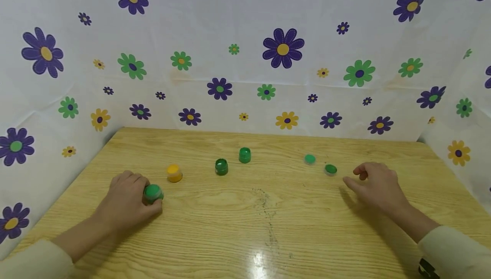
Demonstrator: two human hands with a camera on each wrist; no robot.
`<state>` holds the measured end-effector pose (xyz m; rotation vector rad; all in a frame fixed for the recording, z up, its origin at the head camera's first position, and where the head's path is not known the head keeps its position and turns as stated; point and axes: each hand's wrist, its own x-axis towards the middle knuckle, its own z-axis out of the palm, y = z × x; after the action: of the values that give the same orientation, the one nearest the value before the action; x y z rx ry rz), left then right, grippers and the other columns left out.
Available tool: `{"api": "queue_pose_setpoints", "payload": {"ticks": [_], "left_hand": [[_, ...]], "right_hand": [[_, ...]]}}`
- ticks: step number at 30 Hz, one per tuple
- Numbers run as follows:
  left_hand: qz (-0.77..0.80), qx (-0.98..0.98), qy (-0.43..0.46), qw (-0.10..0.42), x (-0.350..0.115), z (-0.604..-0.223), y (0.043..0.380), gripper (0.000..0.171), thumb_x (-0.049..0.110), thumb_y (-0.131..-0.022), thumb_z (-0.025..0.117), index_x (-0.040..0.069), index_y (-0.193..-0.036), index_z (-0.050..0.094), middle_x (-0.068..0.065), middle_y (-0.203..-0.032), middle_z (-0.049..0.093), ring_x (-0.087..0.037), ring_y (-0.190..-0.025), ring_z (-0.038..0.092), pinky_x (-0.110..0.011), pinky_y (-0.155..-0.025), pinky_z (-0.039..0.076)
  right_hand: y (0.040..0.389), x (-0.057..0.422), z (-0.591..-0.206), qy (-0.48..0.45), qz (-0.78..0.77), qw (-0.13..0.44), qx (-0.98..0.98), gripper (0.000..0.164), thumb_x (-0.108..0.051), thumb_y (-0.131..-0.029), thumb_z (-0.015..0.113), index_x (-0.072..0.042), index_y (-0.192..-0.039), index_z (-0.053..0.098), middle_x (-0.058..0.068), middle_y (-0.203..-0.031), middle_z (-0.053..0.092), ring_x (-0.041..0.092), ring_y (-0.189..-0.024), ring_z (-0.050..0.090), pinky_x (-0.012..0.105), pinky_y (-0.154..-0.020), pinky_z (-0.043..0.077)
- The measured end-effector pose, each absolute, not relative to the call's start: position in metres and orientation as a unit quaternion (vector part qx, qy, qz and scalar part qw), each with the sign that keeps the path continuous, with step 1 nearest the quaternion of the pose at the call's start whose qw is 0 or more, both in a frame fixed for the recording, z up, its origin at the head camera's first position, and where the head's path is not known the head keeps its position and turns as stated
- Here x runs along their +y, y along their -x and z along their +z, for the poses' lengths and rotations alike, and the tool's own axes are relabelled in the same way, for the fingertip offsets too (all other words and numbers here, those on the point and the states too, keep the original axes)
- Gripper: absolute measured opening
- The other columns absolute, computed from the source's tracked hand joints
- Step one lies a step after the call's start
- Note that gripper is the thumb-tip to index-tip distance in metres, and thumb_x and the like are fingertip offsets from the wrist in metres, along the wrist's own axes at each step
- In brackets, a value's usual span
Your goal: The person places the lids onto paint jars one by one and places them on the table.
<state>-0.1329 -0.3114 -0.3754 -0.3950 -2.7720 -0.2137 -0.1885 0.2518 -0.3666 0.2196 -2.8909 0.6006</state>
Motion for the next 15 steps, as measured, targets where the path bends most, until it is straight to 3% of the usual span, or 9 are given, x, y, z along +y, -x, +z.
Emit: {"api": "queue_pose_setpoints", "payload": {"ticks": [9,15], "left_hand": [[-0.065,-0.984,0.087,0.144,-0.335,-0.378,0.155,0.039,0.038,-0.074,0.073,0.001,-0.080,0.062,-0.008,-0.077,0.060,-0.030,-0.080,0.052,-0.046,-0.070,0.038],[-0.079,-0.985,0.069,0.135,-0.341,-0.378,0.159,0.045,0.041,-0.076,0.072,-0.001,-0.088,0.062,-0.014,-0.087,0.062,-0.036,-0.088,0.051,-0.051,-0.076,0.038]], "right_hand": [[0.193,0.278,-0.371,-0.045,0.178,0.077,-0.980,0.053,-0.043,-0.091,0.066,0.007,-0.107,0.066,0.023,-0.100,0.067,0.039,-0.095,0.058,0.063,-0.087,0.037],[0.193,0.292,-0.368,-0.032,0.167,0.065,-0.983,0.056,-0.046,-0.093,0.061,0.008,-0.109,0.065,0.025,-0.101,0.067,0.041,-0.096,0.058,0.064,-0.084,0.037]]}}
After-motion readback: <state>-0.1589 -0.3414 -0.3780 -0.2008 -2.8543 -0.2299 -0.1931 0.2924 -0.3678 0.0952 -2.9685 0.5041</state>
